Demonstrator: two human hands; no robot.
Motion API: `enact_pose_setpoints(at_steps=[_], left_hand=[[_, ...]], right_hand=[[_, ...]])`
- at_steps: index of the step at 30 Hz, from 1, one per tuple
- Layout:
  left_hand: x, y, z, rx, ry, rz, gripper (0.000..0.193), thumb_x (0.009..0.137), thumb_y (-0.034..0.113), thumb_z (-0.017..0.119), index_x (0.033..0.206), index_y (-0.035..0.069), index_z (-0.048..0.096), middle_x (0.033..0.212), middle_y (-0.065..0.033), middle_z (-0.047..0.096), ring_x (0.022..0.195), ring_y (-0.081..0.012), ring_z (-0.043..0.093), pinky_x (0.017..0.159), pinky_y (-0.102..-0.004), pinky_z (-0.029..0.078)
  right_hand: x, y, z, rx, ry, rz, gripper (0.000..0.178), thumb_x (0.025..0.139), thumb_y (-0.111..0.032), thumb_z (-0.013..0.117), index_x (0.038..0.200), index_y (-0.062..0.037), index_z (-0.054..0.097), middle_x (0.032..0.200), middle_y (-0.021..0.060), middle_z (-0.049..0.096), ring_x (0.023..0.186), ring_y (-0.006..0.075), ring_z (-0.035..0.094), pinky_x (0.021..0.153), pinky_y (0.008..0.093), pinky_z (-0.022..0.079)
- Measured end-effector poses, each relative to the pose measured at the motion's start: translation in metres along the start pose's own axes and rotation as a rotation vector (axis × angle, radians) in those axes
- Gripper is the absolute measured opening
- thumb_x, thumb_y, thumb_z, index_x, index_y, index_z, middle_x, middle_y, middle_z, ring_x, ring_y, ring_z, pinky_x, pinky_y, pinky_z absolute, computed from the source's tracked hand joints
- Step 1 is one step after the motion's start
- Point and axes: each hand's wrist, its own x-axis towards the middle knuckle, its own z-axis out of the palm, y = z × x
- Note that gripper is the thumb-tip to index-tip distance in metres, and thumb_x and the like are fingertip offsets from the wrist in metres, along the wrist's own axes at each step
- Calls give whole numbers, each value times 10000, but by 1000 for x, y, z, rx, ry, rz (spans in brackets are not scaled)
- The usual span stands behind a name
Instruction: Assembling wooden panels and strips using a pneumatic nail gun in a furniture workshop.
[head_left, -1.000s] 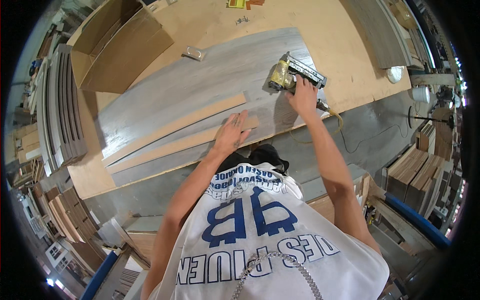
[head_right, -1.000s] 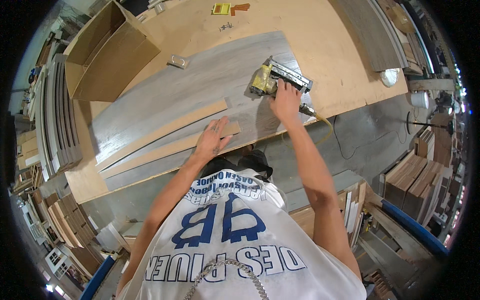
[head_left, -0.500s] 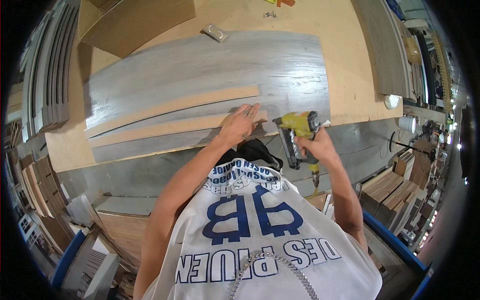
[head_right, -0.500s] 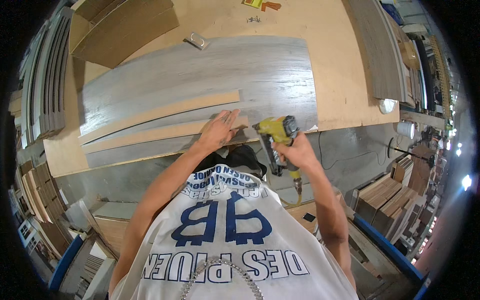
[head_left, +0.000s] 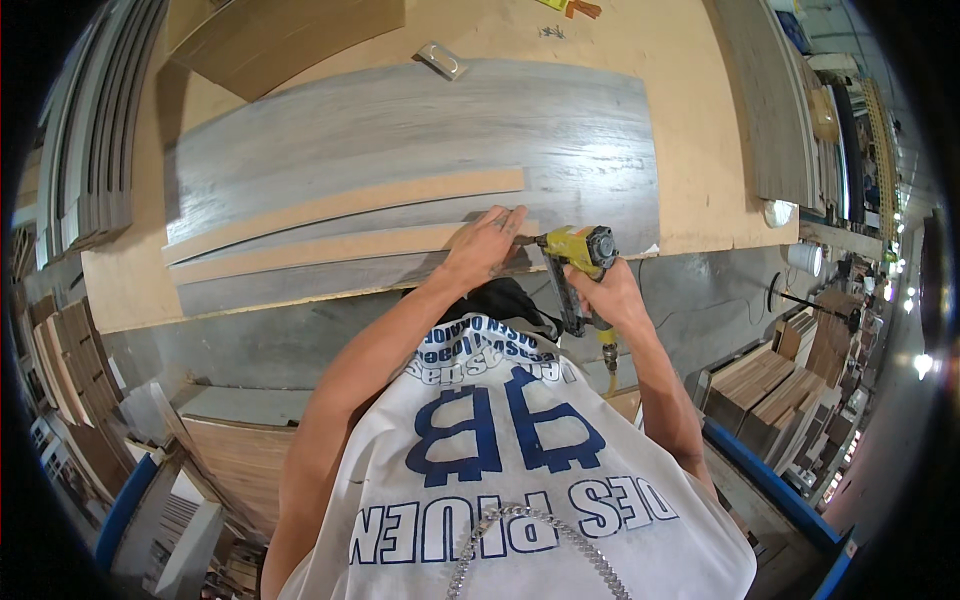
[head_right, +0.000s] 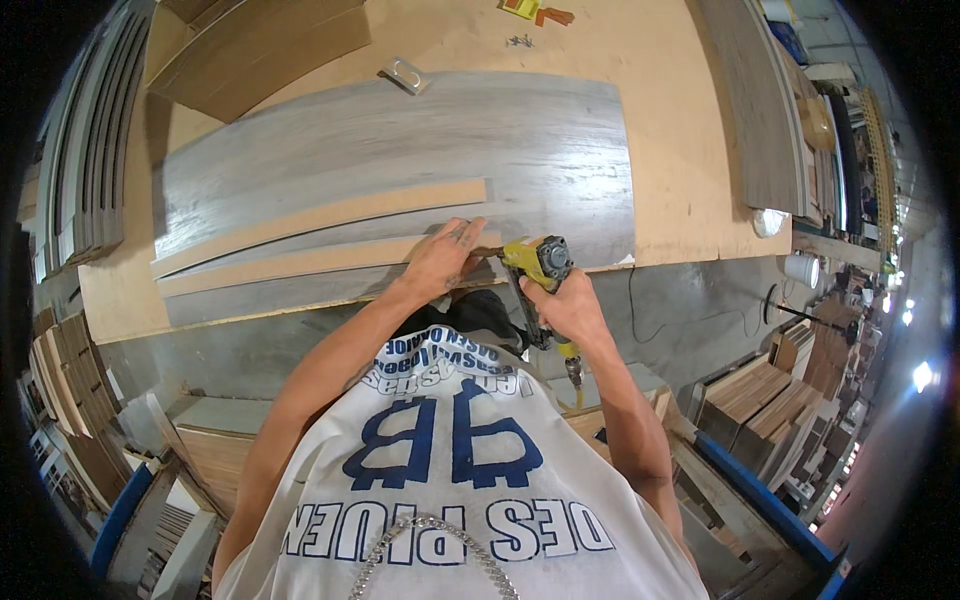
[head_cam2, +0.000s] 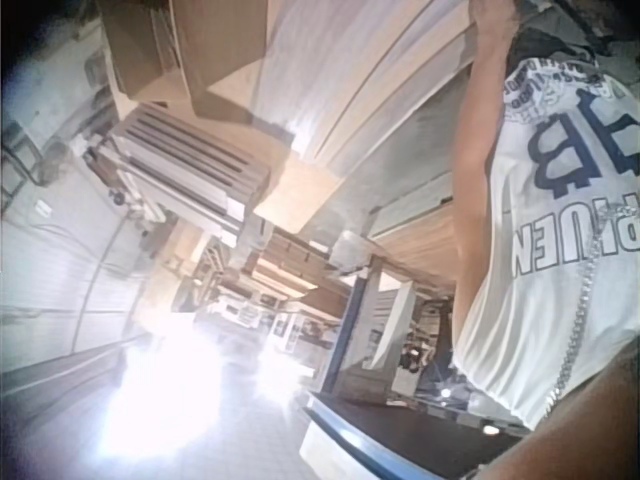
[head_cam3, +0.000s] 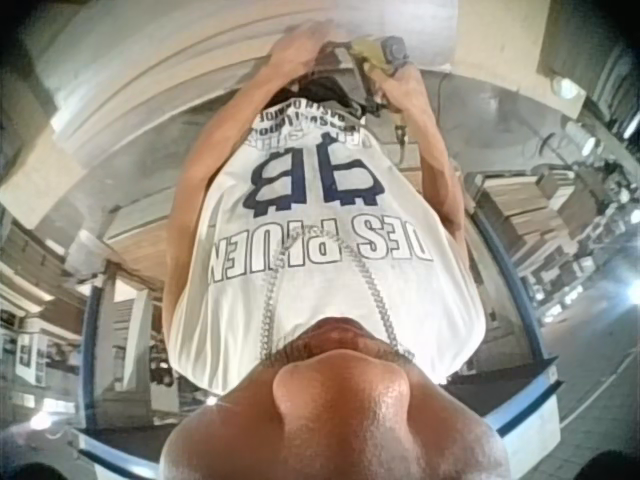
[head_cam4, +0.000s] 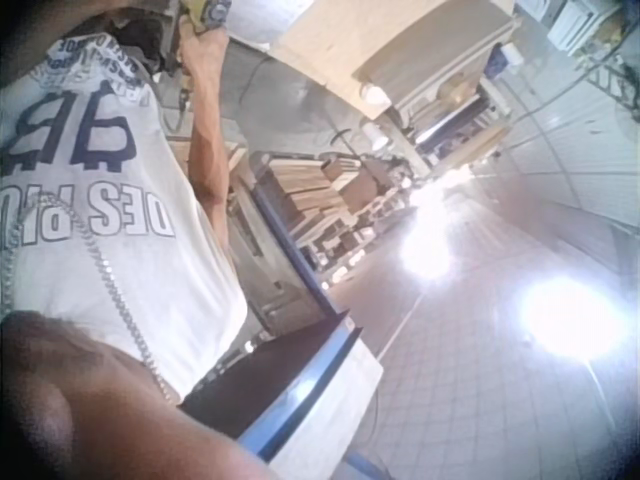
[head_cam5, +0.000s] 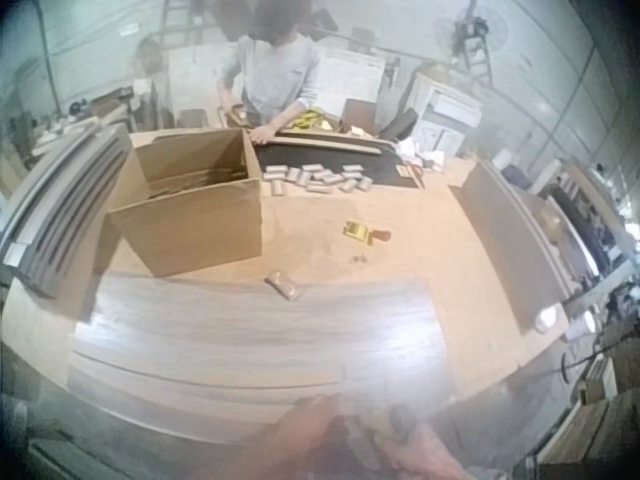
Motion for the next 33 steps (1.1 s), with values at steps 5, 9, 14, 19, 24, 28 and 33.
enact_pose_setpoints(at_steps=[5,9,14,19,24,28,33], left_hand=[[0,-5,7,0,58,43,627,865,123,665,1409,-40,401,1246,-181,581,1174,-326,539,905,-398,520],[-1,-4,5,-31,82,61,625,863,112,663,1410,-37,401,1240,-179,579,1153,-335,546,892,-400,522],[-2,-2,1,-57,76,45,622,863,105,663,1411,-33,402,1226,-183,574,1146,-341,548,890,-407,518],[-3,0,0,-69,80,36,616,866,101,663,1409,-31,405,1229,-191,567,1143,-352,546,897,-411,515],[-2,-2,1,-90,83,47,622,859,94,667,1414,-20,408,1224,-190,567,1147,-351,545,915,-402,509],[-3,-1,-1,-97,71,33,625,852,86,668,1412,-18,411,1219,-189,568,1145,-349,547,916,-399,509],[-3,-1,-2,-98,87,51,620,852,82,664,1412,-12,415,1226,-192,563,1142,-351,550,914,-402,512]], right_hand=[[4,0,-2,-91,-18,15,370,857,-300,719,775,58,669,545,97,611,474,174,619,514,332,508],[1,-7,-3,-87,-2,-19,378,858,-299,717,750,60,664,546,100,614,478,181,622,524,338,509],[4,-8,-3,-120,-10,-18,363,855,-283,713,770,67,668,544,116,611,496,207,632,550,355,513],[3,-13,-2,-151,4,-29,355,855,-274,706,802,75,675,543,134,610,510,227,640,578,370,517],[1,-18,-2,-201,27,-49,353,856,-268,703,813,81,676,541,139,612,512,230,644,580,372,518],[-2,-23,-2,-170,8,-11,345,859,-264,700,814,78,678,537,134,610,501,219,638,564,366,515],[0,-21,-2,-145,4,-4,337,860,-261,697,813,73,681,530,126,606,493,210,632,554,362,511]])
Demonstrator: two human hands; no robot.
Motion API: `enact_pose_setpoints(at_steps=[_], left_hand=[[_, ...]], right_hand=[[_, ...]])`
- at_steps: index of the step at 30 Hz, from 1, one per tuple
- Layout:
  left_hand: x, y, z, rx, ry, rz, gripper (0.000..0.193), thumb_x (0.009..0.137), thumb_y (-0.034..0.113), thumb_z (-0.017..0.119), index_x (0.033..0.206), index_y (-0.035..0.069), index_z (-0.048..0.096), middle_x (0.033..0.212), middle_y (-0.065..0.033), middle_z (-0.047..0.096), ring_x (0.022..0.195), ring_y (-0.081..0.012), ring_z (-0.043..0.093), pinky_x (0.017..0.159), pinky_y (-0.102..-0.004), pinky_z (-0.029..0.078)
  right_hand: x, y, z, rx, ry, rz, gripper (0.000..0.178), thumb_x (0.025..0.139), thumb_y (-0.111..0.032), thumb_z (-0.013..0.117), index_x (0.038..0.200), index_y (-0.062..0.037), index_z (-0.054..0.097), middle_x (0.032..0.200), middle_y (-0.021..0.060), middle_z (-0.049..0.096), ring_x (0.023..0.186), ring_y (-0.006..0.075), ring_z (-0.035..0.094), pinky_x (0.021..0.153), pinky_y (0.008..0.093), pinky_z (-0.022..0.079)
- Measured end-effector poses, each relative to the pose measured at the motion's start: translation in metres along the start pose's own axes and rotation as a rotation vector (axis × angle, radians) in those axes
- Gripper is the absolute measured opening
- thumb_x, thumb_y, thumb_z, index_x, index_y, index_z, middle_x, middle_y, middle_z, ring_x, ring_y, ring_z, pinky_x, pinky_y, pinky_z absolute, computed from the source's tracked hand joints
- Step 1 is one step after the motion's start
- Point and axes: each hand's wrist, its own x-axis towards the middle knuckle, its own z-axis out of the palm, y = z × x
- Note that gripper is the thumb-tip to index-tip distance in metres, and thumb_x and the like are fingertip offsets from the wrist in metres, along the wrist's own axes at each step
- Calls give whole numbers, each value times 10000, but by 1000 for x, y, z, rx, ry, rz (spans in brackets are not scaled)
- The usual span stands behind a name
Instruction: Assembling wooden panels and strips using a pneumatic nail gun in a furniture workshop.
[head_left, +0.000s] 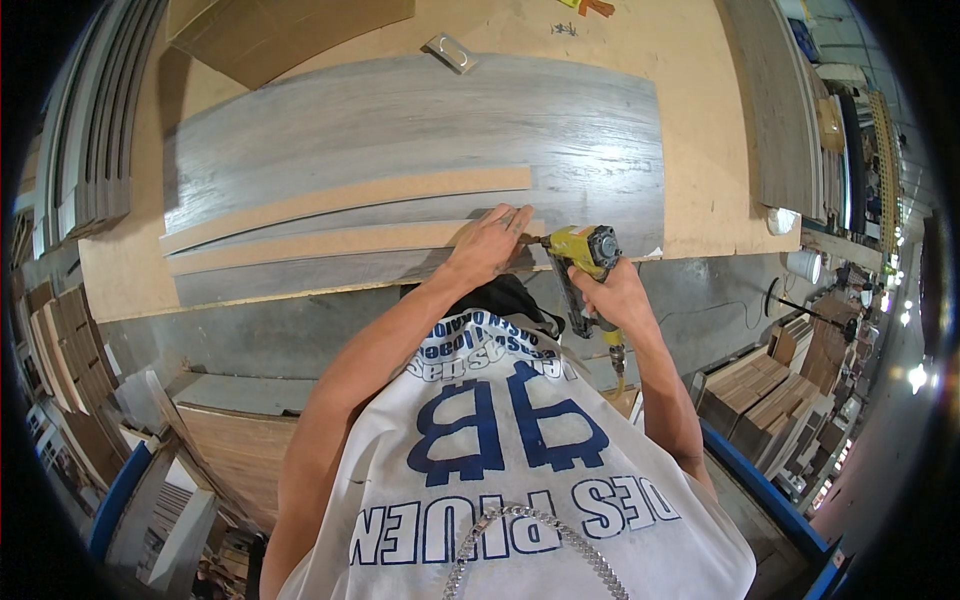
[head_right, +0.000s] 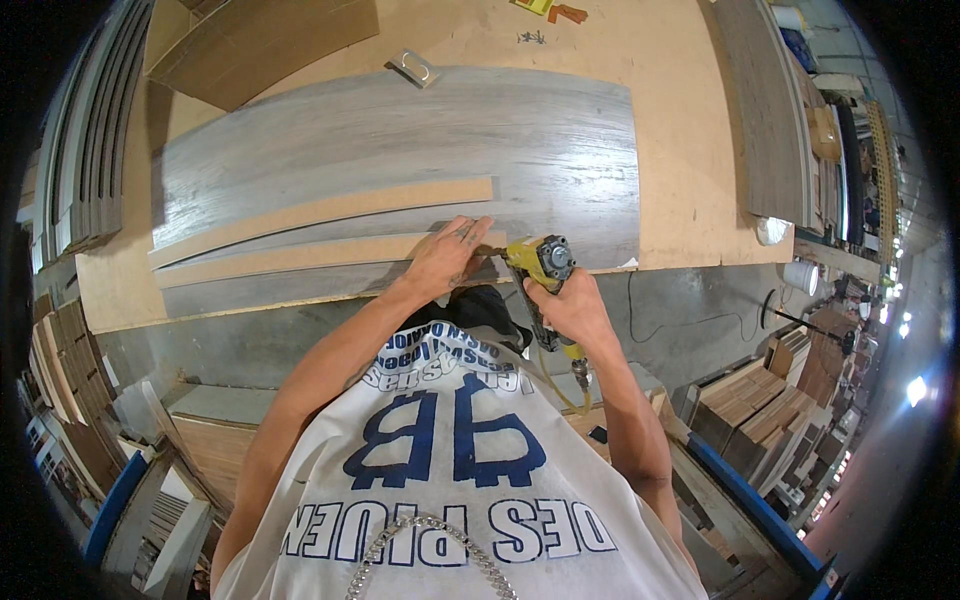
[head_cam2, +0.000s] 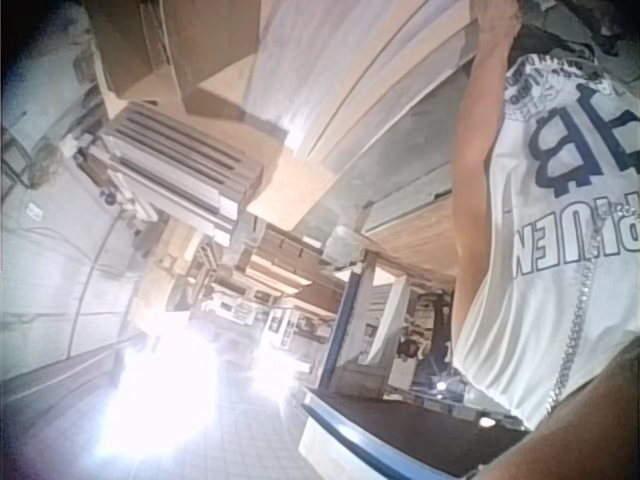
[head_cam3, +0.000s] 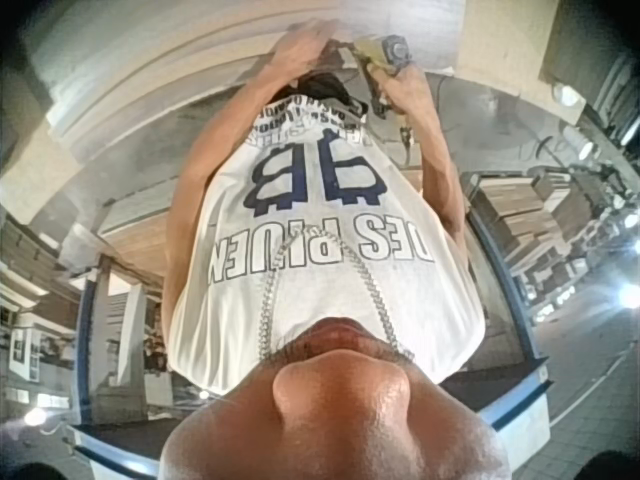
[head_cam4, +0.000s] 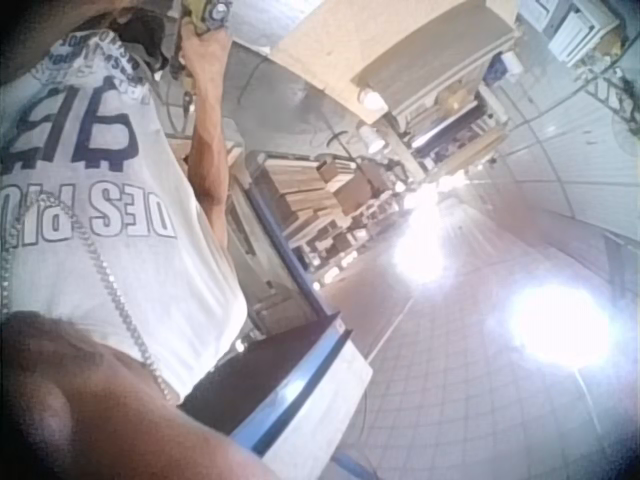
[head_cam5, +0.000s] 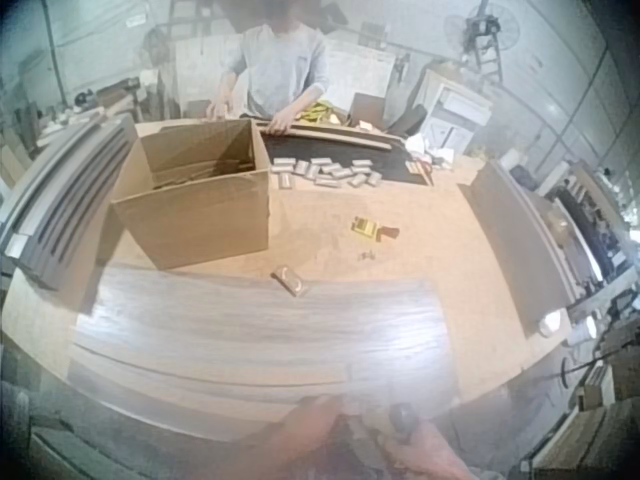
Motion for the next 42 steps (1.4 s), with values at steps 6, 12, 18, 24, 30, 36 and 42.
enact_pose_setpoints(at_steps=[6,12,18,24,30,36,42], left_hand=[[0,-1,2,-17,8,4,624,850,78,671,1412,-11,416,1232,-191,562,1160,-351,540,940,-399,501],[0,-8,10,-48,-9,23,623,871,109,670,1420,-22,407,1206,-184,573,1142,-332,531,938,-387,493],[-1,-3,8,48,-19,26,633,903,176,646,1436,-42,383,1152,-180,581,1155,-322,516,933,-380,492],[-2,-7,16,90,101,85,641,857,132,641,1418,-80,414,989,-170,646,1128,-290,539,909,-357,497],[-2,-15,25,135,11,56,656,907,213,647,1447,-43,377,1217,-185,580,1204,-329,501,982,-372,468],[-11,2,-16,316,37,-16,646,847,261,697,1396,0,478,1241,-142,558,1221,-309,477,1035,-415,392],[-20,-17,-23,226,-8,-2,531,826,278,710,1257,-6,586,1232,-120,547,1198,-301,467,1032,-419,371]], right_hand=[[3,6,1,-19,-18,-1,332,860,-260,697,837,71,684,546,127,618,495,218,633,557,364,511],[4,6,2,-168,91,-187,339,860,-266,702,801,67,673,552,126,616,486,206,628,541,360,510],[19,-7,-9,57,10,-16,366,872,-284,709,736,52,663,555,88,619,468,163,616,488,334,494],[20,-15,-5,-44,12,2,382,866,-288,710,700,52,664,557,99,624,475,176,625,508,336,509],[22,-14,-4,-72,21,-60,363,860,-288,711,714,42,671,561,107,628,478,188,629,521,349,515],[2,-4,-6,95,93,-52,319,850,-245,715,757,56,664,566,104,625,467,187,622,509,350,505],[0,33,4,-90,131,74,241,869,-175,694,775,42,648,566,62,600,462,143,584,461,310,461]])
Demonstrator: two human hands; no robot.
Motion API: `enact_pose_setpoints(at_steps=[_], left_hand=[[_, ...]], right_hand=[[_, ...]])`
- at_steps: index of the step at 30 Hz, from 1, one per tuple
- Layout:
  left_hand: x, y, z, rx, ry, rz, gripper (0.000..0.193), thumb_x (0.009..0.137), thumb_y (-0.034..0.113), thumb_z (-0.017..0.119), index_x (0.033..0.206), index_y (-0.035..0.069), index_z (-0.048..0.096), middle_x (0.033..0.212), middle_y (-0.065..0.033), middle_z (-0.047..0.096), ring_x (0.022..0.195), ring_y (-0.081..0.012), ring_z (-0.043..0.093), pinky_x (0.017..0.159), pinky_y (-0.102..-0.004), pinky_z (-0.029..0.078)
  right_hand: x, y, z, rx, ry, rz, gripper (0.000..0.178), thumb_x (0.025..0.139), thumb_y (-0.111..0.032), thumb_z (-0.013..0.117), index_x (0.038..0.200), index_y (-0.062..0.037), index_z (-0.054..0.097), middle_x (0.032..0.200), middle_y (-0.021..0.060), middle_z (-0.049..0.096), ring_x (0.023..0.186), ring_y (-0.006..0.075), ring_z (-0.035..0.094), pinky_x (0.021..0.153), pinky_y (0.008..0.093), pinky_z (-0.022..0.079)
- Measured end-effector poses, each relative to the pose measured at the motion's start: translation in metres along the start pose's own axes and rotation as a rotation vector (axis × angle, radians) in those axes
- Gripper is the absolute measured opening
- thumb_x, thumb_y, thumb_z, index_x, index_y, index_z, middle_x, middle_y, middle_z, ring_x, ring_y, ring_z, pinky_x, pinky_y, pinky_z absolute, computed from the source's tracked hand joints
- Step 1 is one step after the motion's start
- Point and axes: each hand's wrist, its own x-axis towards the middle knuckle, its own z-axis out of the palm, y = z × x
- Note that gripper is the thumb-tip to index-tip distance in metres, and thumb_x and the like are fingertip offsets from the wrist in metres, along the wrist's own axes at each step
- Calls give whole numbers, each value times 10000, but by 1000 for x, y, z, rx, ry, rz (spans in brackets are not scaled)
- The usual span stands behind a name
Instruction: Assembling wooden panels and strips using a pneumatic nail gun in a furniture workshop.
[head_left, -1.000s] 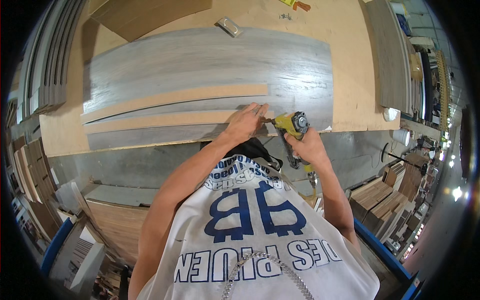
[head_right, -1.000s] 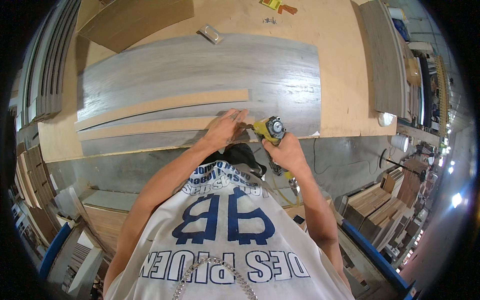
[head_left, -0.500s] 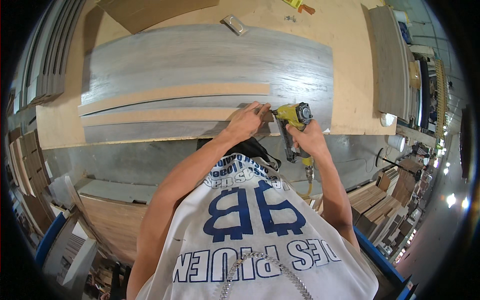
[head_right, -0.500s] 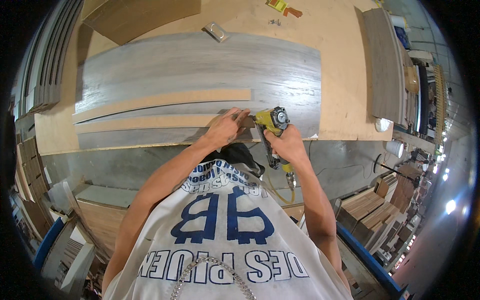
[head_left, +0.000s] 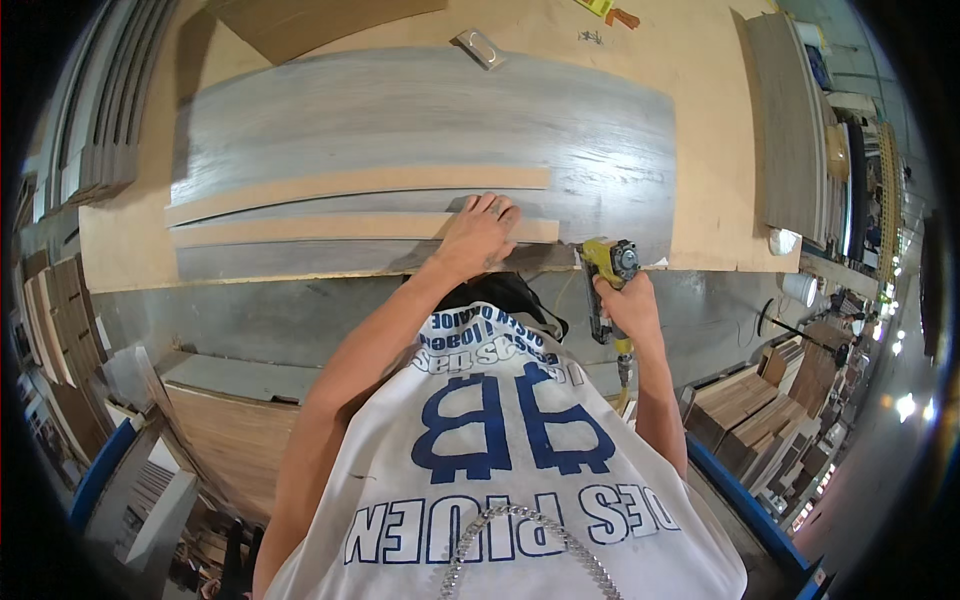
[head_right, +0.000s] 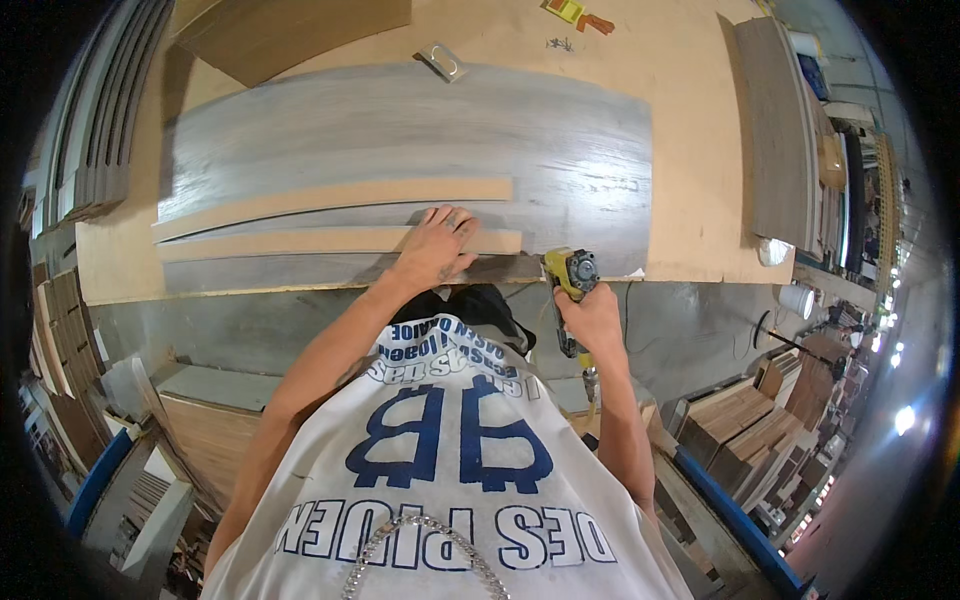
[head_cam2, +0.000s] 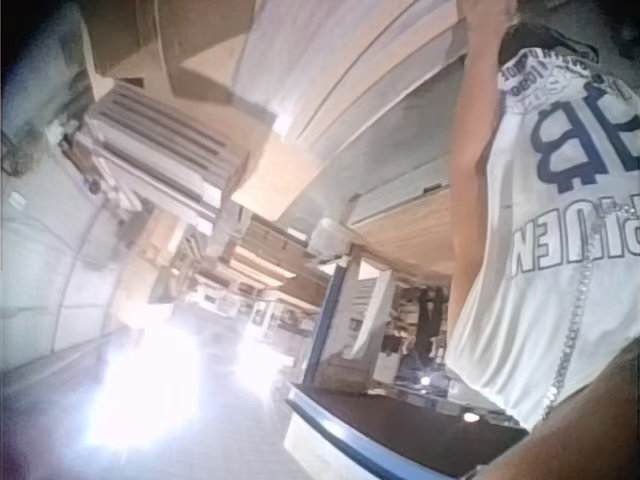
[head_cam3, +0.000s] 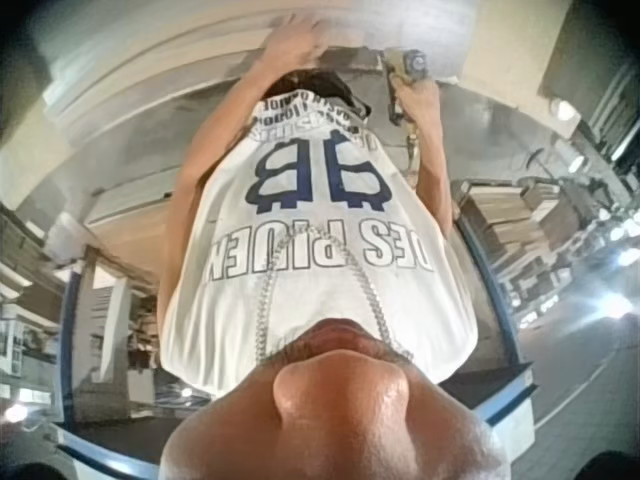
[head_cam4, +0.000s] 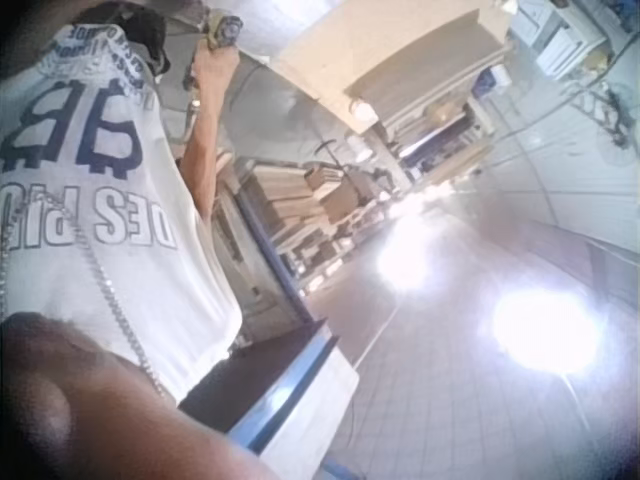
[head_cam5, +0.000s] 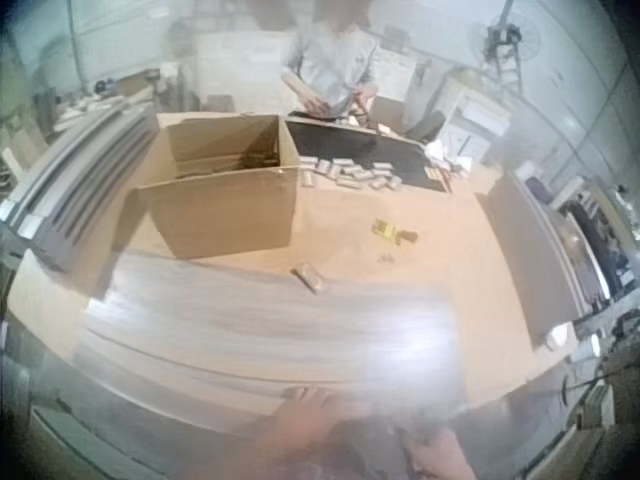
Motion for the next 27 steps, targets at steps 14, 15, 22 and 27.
enact_pose_setpoints(at_steps=[14,15,22,27], left_hand=[[0,-3,3,-62,90,54,438,778,136,720,1139,-71,582,1178,-180,559,1150,-344,498,1010,-414,433],[-1,-4,3,-87,115,61,422,768,106,720,1125,-72,583,1165,-183,560,1143,-348,500,1004,-412,437],[0,-9,7,-149,77,55,510,746,98,740,1198,-41,549,1202,-178,554,1179,-372,477,1012,-436,416],[0,-7,1,-188,52,35,526,726,95,740,1199,-41,554,1187,-169,548,1159,-364,484,994,-430,429]], right_hand=[[-21,-52,21,308,-136,-69,244,858,-187,719,887,50,669,595,61,612,474,133,587,472,299,471],[-19,-53,24,294,-143,-66,251,857,-192,718,881,53,669,590,63,611,475,134,590,475,304,476],[-16,-55,34,224,-157,-81,291,847,-224,719,869,62,673,578,80,618,478,151,611,494,317,496],[-17,-59,37,209,-147,-79,299,846,-232,718,848,63,677,571,85,621,478,160,616,500,321,498]])
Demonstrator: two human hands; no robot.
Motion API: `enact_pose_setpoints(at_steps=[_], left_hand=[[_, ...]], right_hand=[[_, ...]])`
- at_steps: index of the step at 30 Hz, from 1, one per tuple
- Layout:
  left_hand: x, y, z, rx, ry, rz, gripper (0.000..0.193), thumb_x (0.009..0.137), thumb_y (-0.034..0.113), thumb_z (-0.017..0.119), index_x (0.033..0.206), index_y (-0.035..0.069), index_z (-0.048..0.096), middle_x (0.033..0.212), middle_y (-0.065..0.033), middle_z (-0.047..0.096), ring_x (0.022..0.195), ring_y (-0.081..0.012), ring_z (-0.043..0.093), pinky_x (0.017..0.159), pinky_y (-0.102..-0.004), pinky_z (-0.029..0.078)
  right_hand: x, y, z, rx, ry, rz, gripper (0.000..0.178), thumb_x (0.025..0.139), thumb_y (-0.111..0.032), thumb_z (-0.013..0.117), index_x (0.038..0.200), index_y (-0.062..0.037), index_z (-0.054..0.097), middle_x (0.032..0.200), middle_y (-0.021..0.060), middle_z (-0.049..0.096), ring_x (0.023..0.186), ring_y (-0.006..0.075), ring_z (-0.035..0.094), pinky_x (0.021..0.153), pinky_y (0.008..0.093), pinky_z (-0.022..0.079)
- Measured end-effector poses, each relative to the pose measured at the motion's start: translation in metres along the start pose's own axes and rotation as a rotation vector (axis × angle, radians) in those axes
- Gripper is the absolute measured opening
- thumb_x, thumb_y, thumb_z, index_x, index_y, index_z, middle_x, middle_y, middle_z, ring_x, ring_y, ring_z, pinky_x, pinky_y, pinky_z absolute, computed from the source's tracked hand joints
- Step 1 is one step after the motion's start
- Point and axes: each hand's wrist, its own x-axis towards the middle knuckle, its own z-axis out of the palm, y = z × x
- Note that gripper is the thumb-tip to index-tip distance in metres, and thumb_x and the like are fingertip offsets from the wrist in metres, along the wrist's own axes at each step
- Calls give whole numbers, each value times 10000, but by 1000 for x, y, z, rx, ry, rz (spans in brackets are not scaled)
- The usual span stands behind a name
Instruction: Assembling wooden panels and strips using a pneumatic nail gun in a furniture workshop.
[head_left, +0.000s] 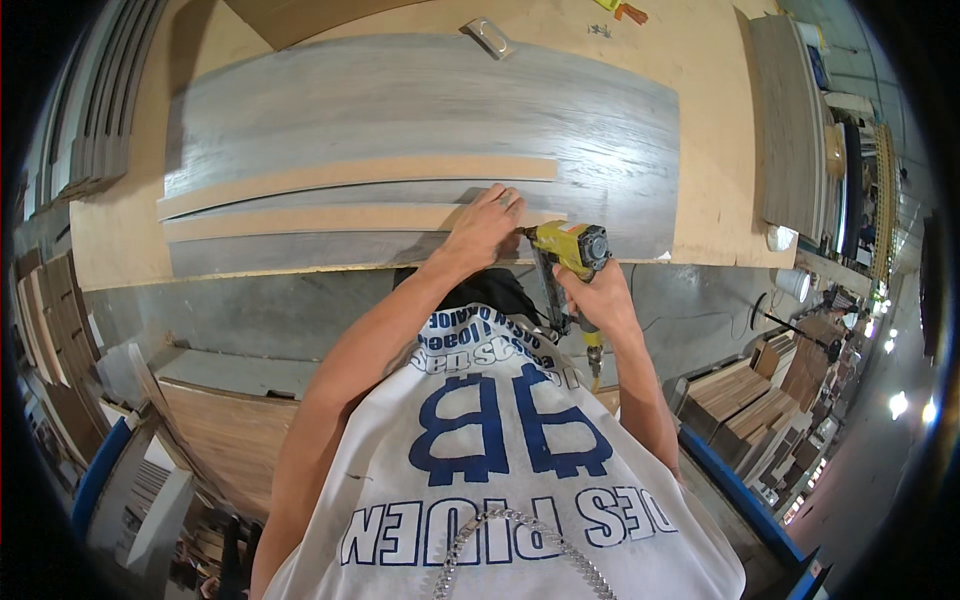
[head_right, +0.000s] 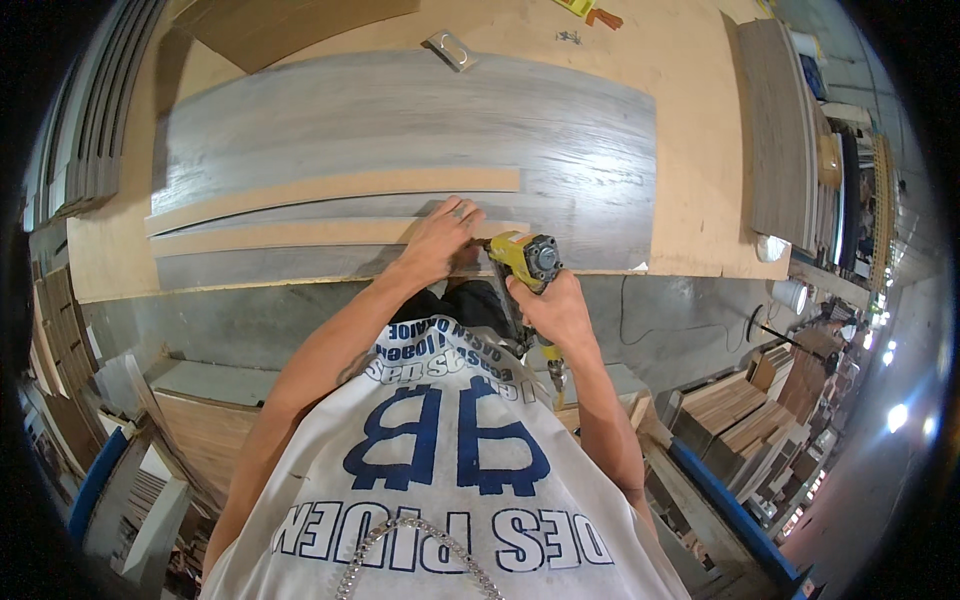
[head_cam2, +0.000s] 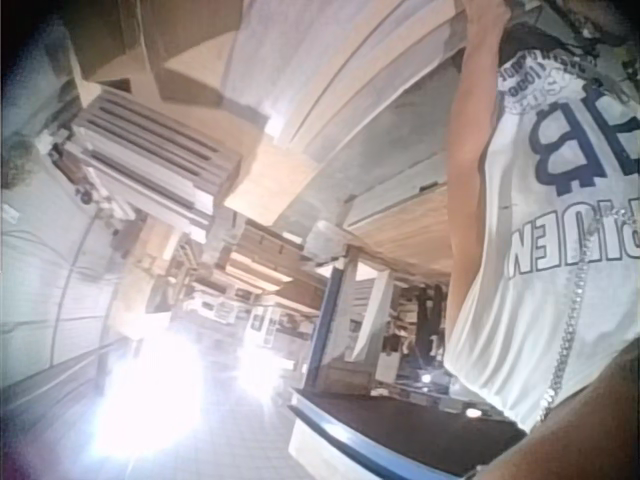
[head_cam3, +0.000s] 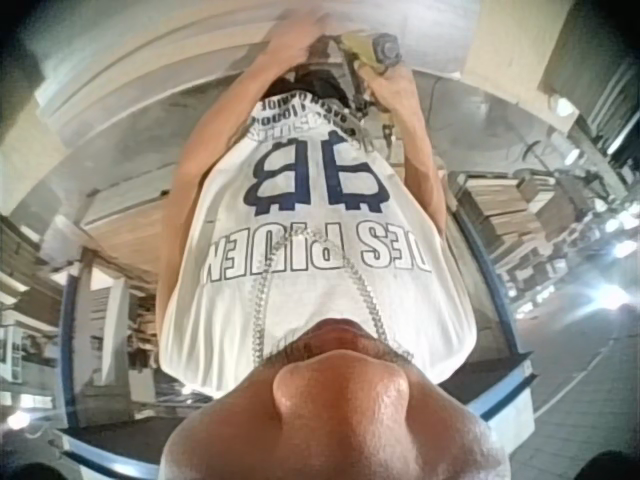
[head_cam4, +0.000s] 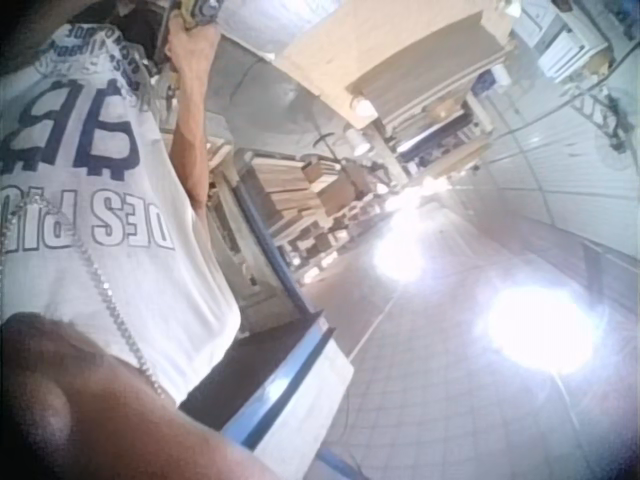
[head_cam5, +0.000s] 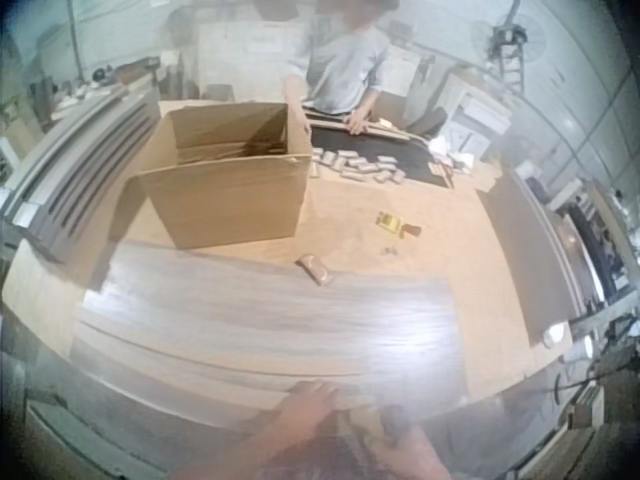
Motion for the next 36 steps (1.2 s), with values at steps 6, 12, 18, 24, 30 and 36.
enact_pose_setpoints(at_steps=[6,12,18,24,30,36], left_hand=[[1,-3,4,12,26,-2,545,706,97,752,1196,-55,568,1189,-161,550,1143,-354,493,988,-428,441],[1,3,4,-8,29,-19,537,711,85,748,1203,-35,569,1178,-152,550,1137,-362,493,977,-436,451],[-5,3,10,-58,72,-7,529,702,97,758,1184,-31,579,1148,-149,551,1127,-367,494,963,-446,455],[-6,0,11,-70,92,-11,505,697,130,763,1138,-58,602,1133,-135,563,1113,-351,498,960,-431,461],[1,-2,5,-44,121,35,515,696,141,765,1130,-82,603,1119,-137,566,1100,-356,503,963,-422,452],[1,-10,4,-74,93,-2,529,706,147,761,1155,-83,600,1141,-151,570,1105,-368,502,980,-434,435]], right_hand=[[4,0,1,-55,10,7,326,832,-256,725,822,67,679,572,110,626,490,184,631,525,343,508],[3,5,5,-174,78,-90,335,824,-269,734,849,62,691,621,130,648,512,192,642,543,354,513],[3,-6,-9,9,8,-4,305,853,-251,719,824,50,686,607,101,639,485,162,618,513,334,503],[15,-13,-9,-36,7,-22,310,860,-251,708,764,40,665,551,78,609,470,156,610,502,324,499],[23,-16,-8,-99,7,-37,344,855,-273,697,732,46,660,541,96,611,479,185,626,529,340,513],[34,-16,-4,-119,10,-40,360,844,-297,701,742,47,668,552,126,620,518,232,648,563,365,524]])
